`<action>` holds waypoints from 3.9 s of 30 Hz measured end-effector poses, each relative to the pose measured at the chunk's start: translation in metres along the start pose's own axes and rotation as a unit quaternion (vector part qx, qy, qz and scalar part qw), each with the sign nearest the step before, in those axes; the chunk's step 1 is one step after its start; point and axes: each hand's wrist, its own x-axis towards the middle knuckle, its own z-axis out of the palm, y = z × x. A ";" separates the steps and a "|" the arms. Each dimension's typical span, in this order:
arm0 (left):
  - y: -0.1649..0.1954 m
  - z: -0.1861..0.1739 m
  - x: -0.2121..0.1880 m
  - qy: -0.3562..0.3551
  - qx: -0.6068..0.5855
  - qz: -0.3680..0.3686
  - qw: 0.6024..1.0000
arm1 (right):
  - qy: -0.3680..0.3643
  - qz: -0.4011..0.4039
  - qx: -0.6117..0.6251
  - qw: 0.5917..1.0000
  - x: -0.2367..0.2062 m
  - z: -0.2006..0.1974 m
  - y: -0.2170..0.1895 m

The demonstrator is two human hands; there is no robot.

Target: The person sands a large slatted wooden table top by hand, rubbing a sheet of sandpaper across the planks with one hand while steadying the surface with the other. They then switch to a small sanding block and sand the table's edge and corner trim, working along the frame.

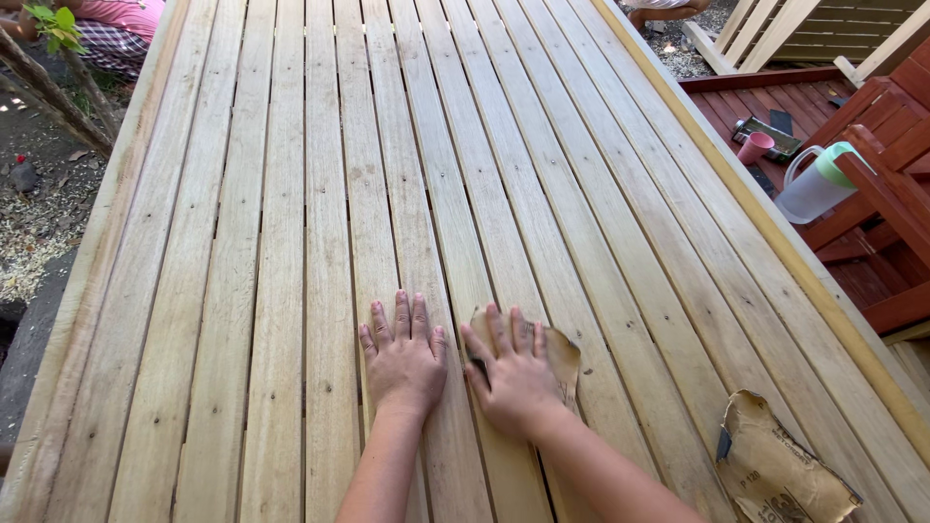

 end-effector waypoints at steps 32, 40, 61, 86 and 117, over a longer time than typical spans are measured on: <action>0.086 0.003 0.053 0.000 0.008 0.020 1.000 | -0.359 0.436 0.035 0.825 0.043 0.015 0.252; 0.088 0.001 0.064 0.018 -0.026 0.020 0.999 | -0.420 0.182 0.126 0.880 0.076 0.005 0.074; 0.104 0.012 0.078 0.050 0.003 -0.002 0.999 | -0.385 0.219 0.111 0.890 0.067 0.016 0.094; 0.112 0.013 0.083 0.053 -0.005 0.002 0.999 | -0.403 0.195 0.163 0.879 0.061 0.000 0.136; 0.122 0.009 0.084 0.061 0.024 -0.011 0.998 | -0.342 0.488 0.069 0.800 0.040 0.010 0.309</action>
